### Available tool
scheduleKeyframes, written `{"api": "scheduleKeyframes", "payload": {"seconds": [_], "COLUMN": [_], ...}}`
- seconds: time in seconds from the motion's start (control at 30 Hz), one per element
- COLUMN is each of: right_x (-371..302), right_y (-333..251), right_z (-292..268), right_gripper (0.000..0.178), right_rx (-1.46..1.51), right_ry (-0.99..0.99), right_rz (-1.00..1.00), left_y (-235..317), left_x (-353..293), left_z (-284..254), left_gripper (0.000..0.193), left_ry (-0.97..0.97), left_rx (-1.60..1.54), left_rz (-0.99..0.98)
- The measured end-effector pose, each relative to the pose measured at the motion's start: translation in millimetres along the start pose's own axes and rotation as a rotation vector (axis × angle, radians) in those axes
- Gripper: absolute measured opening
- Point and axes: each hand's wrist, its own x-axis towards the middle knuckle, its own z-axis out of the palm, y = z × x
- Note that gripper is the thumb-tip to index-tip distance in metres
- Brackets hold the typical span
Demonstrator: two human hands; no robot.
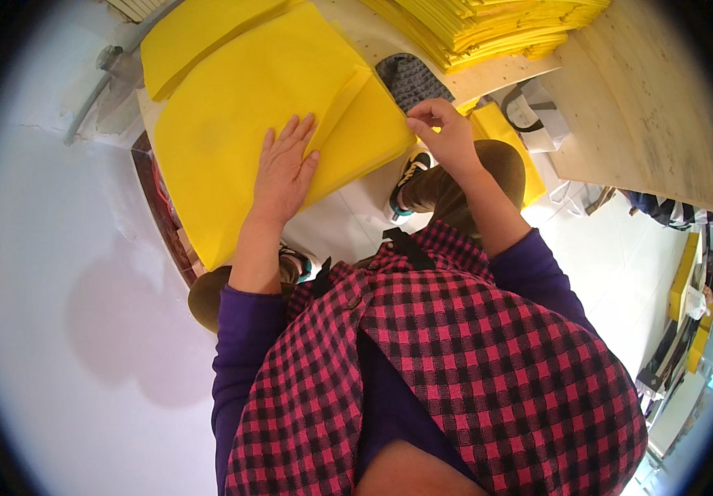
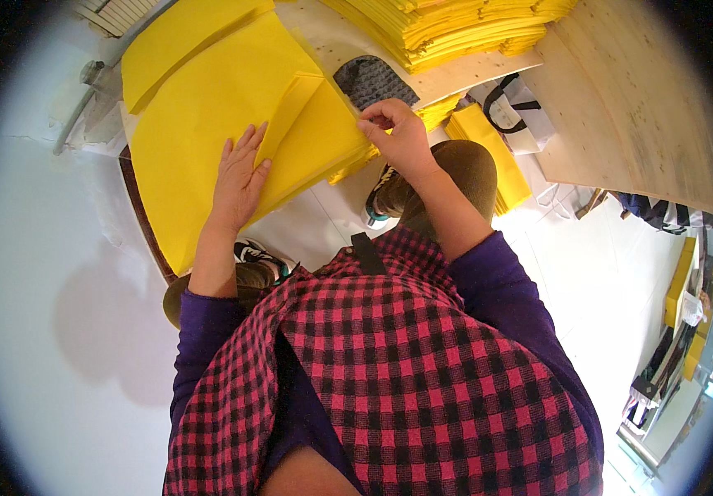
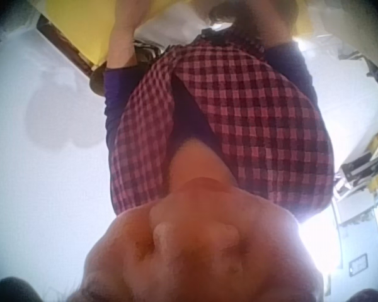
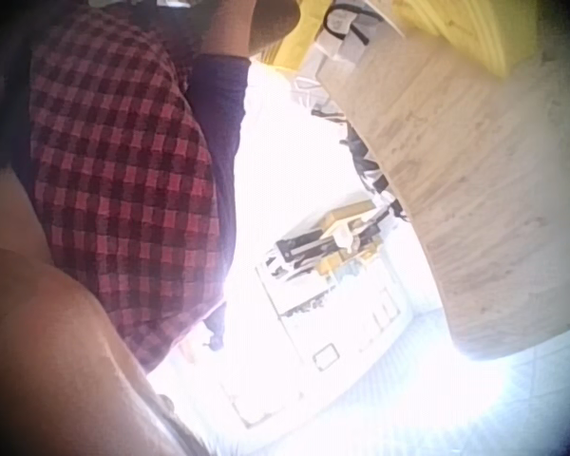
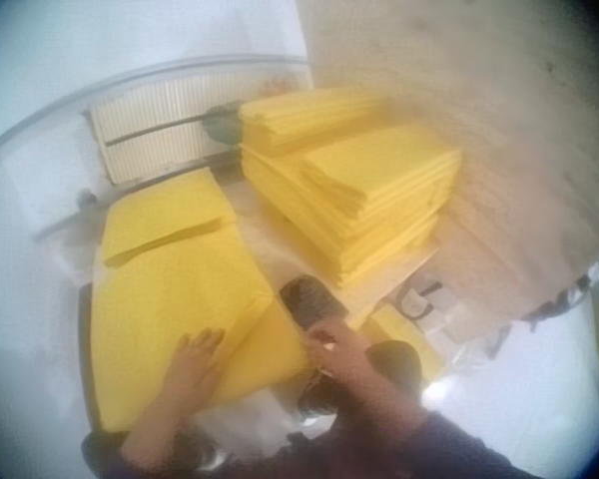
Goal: The person folds yellow foam sheets in half on a wooden workbench, aligns the edges, and stacks the folded sheets. The person repeats this process for multiple sheets, maintaining a neat stack.
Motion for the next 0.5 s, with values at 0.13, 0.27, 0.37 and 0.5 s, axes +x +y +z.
{"api": "scheduleKeyframes", "payload": {"seconds": [0.13,0.27,0.37,0.5], "right_x": [2.4,29.6,54.6,70.7], "right_y": [7.5,25.8,37.9,47.7], "right_z": [1.9,-9.6,-9.1,1.0], "right_gripper": [0.015,0.02,0.032,0.031], "right_rx": [-0.036,-0.142,-0.475,-0.785], "right_ry": [0.063,0.076,-0.042,-0.256], "right_rz": [-0.067,0.112,0.152,0.339], "left_y": [-0.4,-0.2,-0.9,-1.3], "left_x": [-0.3,-0.2,0.1,-0.5], "left_z": [-0.2,1.1,0.8,0.3], "left_gripper": [0.045,0.046,0.046,0.045], "left_ry": [-0.007,0.01,0.018,-0.003], "left_rx": [0.013,0.003,-0.003,0.017], "left_rz": [0.009,0.003,0.013,0.011]}}
